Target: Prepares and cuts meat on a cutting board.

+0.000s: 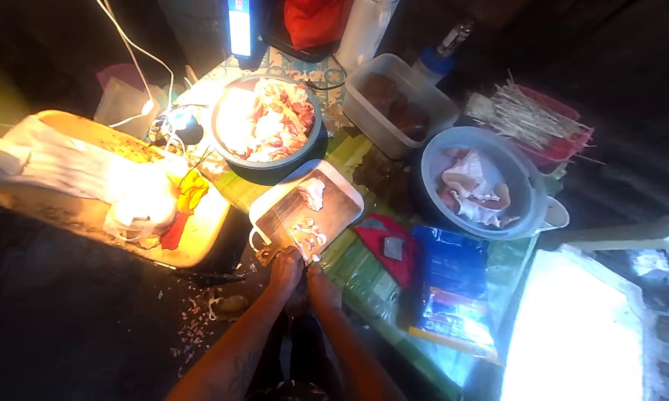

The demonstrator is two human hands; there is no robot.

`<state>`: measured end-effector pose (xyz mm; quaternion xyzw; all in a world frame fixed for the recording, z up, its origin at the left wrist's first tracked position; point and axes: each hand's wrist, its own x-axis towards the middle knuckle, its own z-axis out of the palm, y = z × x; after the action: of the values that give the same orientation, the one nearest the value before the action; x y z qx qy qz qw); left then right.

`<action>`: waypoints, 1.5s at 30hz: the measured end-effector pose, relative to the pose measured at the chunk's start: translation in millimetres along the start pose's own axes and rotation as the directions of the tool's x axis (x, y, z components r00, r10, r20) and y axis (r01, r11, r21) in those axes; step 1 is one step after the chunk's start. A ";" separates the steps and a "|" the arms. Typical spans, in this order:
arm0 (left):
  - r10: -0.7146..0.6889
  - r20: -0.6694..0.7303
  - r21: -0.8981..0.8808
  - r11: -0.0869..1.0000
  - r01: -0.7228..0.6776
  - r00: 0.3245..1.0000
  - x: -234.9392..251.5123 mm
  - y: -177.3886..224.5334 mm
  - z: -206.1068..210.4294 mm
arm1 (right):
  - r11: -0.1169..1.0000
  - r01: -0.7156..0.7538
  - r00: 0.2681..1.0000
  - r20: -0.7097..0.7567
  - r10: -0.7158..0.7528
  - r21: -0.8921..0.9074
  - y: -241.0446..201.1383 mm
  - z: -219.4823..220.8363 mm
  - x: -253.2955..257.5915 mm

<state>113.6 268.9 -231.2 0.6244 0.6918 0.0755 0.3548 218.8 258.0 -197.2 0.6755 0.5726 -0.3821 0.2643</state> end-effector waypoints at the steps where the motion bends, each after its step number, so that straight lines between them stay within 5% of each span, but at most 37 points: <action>1: -0.014 -0.006 0.001 1.000 0.014 1.000 0.4 -0.3 1.4 | 1.000 -0.011 1.000 -0.001 0.011 -0.004 5.1 4.5 -2.9; 6: -0.043 -0.018 -0.048 0.998 0.042 0.999 1.1 -3.2 4.0 | 0.995 -0.100 0.995 0.011 0.100 0.004 54.0 44.8 -36.1; 13: -0.009 -0.012 -0.023 1.000 0.009 1.000 -2.5 -4.5 0.7 | 0.996 -0.057 0.998 0.028 0.055 0.066 20.7 21.3 -12.8; 22: -0.057 -0.015 -0.052 0.997 0.057 0.998 3.2 1.5 -5.4 | 0.993 -0.080 0.995 0.068 0.075 0.087 71.0 27.7 -46.0; 33: -0.086 0.036 0.018 0.996 0.086 0.996 7.3 5.2 -4.0 | 0.999 0.023 0.999 0.034 -0.022 -0.030 9.4 -6.2 2.6; 38: -0.128 -0.040 -0.069 0.990 0.125 0.991 7.1 7.2 0.6 | 0.998 -0.034 0.999 0.040 0.036 -0.061 51.7 18.4 -19.9; 45: -0.083 -0.001 -0.059 0.995 0.083 0.997 5.7 -2.5 -3.9 | 0.987 -0.055 0.992 0.116 0.038 0.150 69.2 32.3 -30.2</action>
<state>109.5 274.9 -231.9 0.5842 0.7153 0.0823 0.3747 277.9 200.9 -196.4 0.6843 0.5097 -0.4563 0.2526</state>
